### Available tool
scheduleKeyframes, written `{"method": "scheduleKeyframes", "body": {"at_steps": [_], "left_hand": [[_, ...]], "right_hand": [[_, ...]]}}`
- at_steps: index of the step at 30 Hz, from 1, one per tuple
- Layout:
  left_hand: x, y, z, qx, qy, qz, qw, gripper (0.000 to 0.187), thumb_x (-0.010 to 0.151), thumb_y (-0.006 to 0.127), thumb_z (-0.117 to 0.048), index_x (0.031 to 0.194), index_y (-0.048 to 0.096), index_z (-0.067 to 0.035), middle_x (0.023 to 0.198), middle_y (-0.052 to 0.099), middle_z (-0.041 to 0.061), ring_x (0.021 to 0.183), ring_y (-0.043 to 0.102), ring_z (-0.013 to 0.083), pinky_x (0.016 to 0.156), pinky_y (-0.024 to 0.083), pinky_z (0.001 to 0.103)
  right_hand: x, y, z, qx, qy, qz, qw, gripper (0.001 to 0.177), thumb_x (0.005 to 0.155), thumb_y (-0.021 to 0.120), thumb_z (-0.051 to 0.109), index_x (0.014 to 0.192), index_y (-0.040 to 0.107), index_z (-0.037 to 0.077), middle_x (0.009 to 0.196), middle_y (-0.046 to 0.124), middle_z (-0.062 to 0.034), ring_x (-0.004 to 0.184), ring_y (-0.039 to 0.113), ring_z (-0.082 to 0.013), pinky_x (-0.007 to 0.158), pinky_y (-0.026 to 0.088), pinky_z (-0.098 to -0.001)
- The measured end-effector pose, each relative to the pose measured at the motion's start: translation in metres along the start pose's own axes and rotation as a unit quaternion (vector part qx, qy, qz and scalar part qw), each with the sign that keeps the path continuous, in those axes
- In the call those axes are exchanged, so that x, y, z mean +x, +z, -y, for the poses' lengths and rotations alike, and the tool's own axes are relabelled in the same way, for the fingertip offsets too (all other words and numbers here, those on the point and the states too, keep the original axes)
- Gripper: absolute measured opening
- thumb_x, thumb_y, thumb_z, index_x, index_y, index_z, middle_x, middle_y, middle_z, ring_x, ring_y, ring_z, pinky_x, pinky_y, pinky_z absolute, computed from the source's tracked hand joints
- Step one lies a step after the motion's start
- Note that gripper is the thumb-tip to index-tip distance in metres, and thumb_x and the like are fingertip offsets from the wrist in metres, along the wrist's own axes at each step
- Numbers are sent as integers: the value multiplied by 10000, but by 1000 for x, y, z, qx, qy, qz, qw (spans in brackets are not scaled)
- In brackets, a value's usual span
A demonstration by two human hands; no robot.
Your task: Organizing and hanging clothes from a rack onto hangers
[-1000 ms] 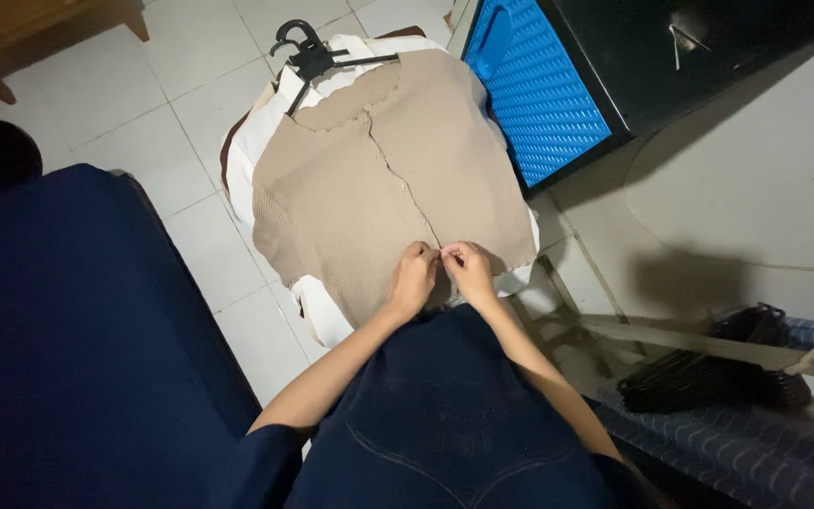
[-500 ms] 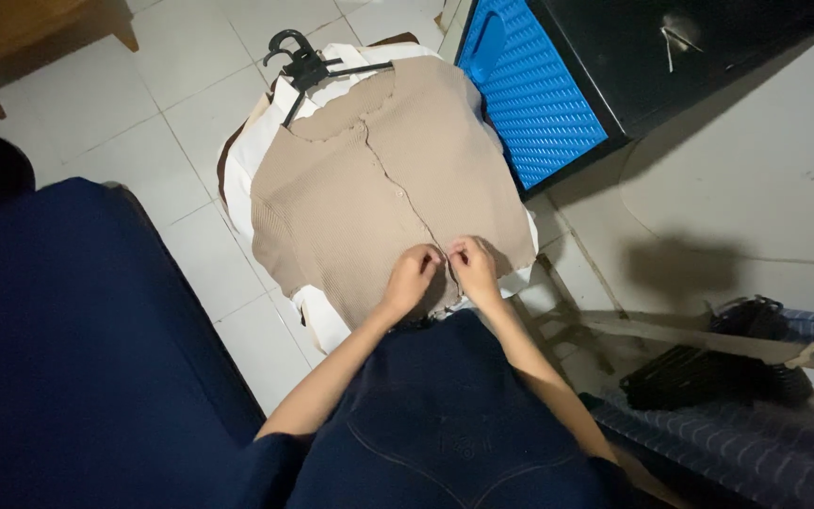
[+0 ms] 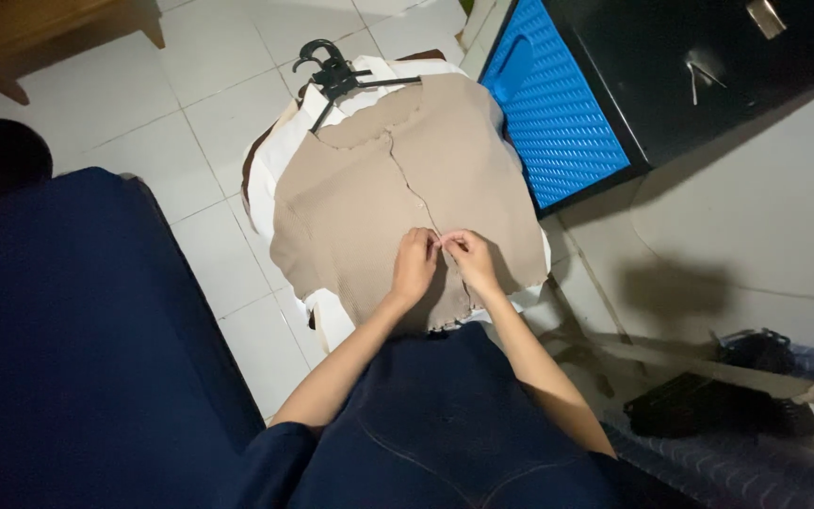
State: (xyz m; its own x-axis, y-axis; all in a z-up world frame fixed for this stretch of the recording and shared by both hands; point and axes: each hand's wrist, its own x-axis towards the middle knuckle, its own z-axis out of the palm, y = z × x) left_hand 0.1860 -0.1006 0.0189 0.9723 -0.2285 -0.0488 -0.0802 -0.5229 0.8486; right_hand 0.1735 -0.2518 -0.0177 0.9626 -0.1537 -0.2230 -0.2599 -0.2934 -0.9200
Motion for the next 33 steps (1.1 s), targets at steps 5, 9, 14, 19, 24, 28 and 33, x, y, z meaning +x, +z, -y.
{"method": "scheduleKeyframes", "body": {"at_steps": [5, 9, 14, 19, 24, 28, 33], "left_hand": [[2, -2, -2, 14, -16, 6, 1000, 83, 989, 602, -100, 1022, 616, -25, 956, 617, 177, 1016, 653, 398, 885, 533, 473], [5, 1, 6, -4, -14, 7, 1000, 52, 959, 624, -76, 993, 623, -35, 950, 620, 169, 1013, 646, 407, 898, 524, 479], [13, -5, 16, -93, 0, -15, 996, 89, 938, 645, -71, 1022, 636, -46, 975, 639, 193, 1036, 635, 443, 923, 513, 498], [38, -26, 4, -21, -7, -83, 996, 207, 950, 607, -5, 1146, 664, 32, 1051, 613, 245, 1058, 628, 459, 929, 513, 504], [50, -28, 5, 32, -14, -83, 996, 142, 934, 637, -36, 1037, 727, 1, 970, 614, 199, 970, 654, 430, 854, 551, 471], [53, -28, 16, 14, -15, -79, 997, 81, 933, 669, -69, 997, 690, -26, 958, 618, 179, 973, 661, 423, 850, 545, 486], [58, -29, 15, -10, -58, -73, 996, 73, 963, 624, -101, 978, 661, -40, 964, 618, 171, 987, 668, 410, 853, 543, 476]], "right_hand": [[-10, 4, -2, 5, 6, -10, 1000, 170, 1025, 613, 155, 1113, 698, 35, 1058, 710, -181, 1025, 634, -274, 907, 505, -411], [0, 2, -1, -18, 1, -22, 1000, 137, 1031, 611, 144, 1091, 691, 51, 1013, 702, -142, 974, 636, -261, 876, 501, -402], [24, 3, 15, -146, -88, -67, 983, 74, 895, 694, 98, 954, 711, 58, 895, 678, -181, 940, 650, -385, 818, 513, -445], [53, 17, 43, -105, -103, -40, 988, 121, 940, 686, 93, 1041, 752, 80, 942, 704, -184, 950, 667, -366, 840, 526, -431], [76, 30, 23, -77, -54, -15, 995, 94, 923, 710, 89, 996, 771, 88, 902, 740, -145, 872, 700, -274, 785, 542, -389], [61, 26, 44, -17, -13, 5, 1000, 104, 947, 670, 101, 1014, 744, 73, 914, 726, -124, 802, 661, -193, 605, 547, -305], [62, 28, 35, -23, -59, -4, 998, 78, 950, 685, 88, 994, 738, 52, 937, 703, -179, 912, 667, -281, 727, 556, -383]]}}
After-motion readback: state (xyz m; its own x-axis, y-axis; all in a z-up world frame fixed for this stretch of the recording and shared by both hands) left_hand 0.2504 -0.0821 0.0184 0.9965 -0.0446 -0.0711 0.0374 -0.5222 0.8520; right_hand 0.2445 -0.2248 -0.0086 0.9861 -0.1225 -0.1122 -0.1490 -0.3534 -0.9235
